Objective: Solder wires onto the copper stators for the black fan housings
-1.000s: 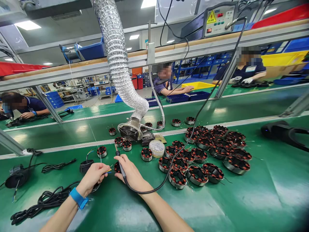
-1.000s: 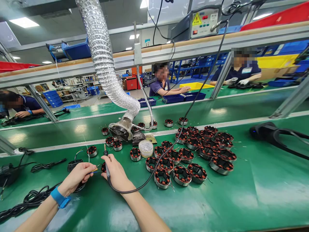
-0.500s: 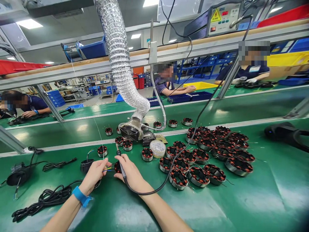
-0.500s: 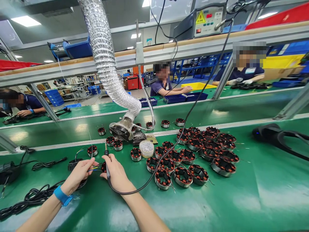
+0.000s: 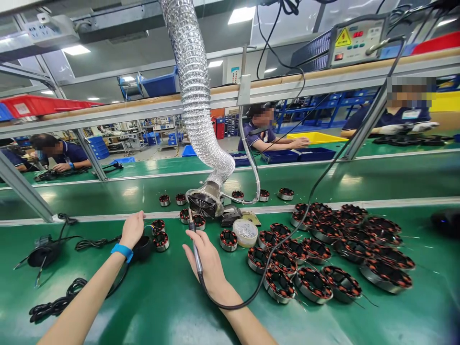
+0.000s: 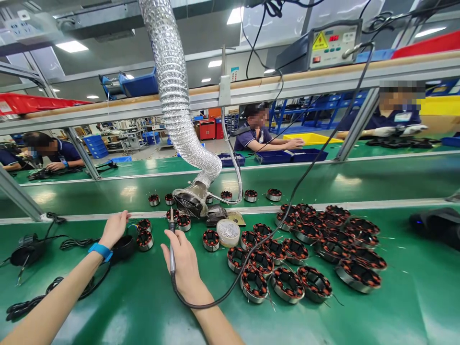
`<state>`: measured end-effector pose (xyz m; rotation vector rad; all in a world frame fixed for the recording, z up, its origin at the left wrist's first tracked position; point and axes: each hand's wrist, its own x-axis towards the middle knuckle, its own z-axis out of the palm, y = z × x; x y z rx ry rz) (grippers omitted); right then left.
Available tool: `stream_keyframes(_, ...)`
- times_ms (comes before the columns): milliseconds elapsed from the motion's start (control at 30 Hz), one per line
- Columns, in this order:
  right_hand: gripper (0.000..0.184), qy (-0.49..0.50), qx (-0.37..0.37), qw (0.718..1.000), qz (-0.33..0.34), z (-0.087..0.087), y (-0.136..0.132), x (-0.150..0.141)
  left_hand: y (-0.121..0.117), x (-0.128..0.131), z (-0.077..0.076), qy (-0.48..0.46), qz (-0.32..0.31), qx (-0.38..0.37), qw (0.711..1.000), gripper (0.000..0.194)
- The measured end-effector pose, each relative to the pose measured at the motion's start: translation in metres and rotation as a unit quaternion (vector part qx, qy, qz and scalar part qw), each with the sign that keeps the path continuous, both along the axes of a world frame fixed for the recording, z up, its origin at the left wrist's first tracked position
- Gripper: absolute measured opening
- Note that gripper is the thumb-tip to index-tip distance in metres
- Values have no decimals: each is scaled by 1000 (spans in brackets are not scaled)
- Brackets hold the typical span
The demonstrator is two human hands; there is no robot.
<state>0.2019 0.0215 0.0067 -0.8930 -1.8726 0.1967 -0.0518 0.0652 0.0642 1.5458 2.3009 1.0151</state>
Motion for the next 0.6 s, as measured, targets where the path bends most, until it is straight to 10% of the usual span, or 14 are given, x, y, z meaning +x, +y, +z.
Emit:
stream_keyframes(200,33,53,54,997,-30,6,-6,-1,-12,33,-4,276,-224,-71,932,42)
stream_keyframes(367,32,60,70,995,-41,5,-6,0,-1,42,-14,400,-271,-198,853,71)
stream_keyframes(600,28,71,76,993,-62,-5,-2,0,7,19,-14,345,-254,-159,889,63)
